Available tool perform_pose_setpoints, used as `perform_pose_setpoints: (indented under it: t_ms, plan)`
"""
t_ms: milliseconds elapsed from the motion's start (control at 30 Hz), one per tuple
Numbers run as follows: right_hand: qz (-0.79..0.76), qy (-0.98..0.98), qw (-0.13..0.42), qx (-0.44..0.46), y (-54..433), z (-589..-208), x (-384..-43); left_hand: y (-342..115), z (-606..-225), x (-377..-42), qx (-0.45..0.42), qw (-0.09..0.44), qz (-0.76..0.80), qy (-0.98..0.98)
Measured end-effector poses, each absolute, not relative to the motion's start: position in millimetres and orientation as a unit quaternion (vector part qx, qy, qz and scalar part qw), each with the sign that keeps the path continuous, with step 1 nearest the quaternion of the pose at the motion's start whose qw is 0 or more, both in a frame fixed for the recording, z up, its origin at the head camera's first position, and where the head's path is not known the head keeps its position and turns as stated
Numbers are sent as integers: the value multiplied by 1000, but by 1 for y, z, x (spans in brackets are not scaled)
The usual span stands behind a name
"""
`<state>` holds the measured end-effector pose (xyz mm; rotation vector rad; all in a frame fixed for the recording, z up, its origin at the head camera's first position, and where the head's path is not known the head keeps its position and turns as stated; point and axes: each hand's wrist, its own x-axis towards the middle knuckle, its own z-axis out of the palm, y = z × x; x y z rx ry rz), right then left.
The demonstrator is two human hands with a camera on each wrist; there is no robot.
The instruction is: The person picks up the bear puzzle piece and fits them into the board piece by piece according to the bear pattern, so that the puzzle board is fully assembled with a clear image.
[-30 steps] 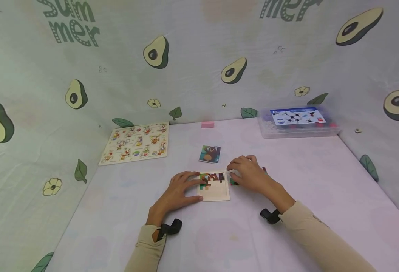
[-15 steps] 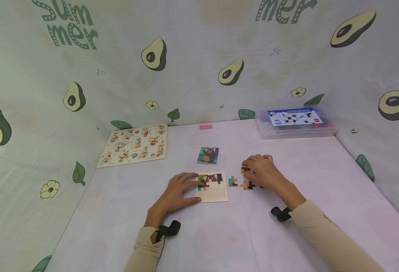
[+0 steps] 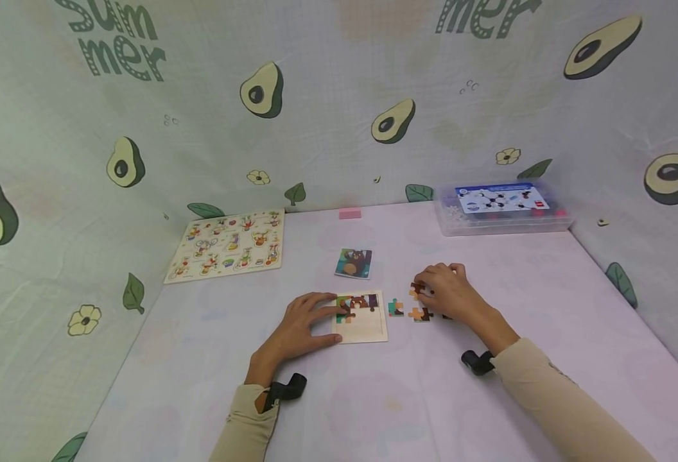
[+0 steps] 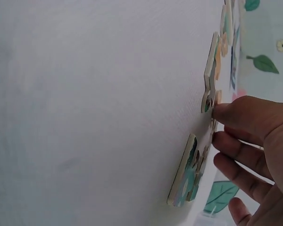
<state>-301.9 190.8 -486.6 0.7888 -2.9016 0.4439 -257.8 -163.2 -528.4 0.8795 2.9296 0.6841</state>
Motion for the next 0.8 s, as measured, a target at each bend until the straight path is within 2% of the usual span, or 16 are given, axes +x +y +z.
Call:
perform_pose_setpoints:
  t_ms: [800]
  plan:
    - [148, -947, 80, 274, 182, -479, -304, -163, -529, -258, 275, 11, 216, 937]
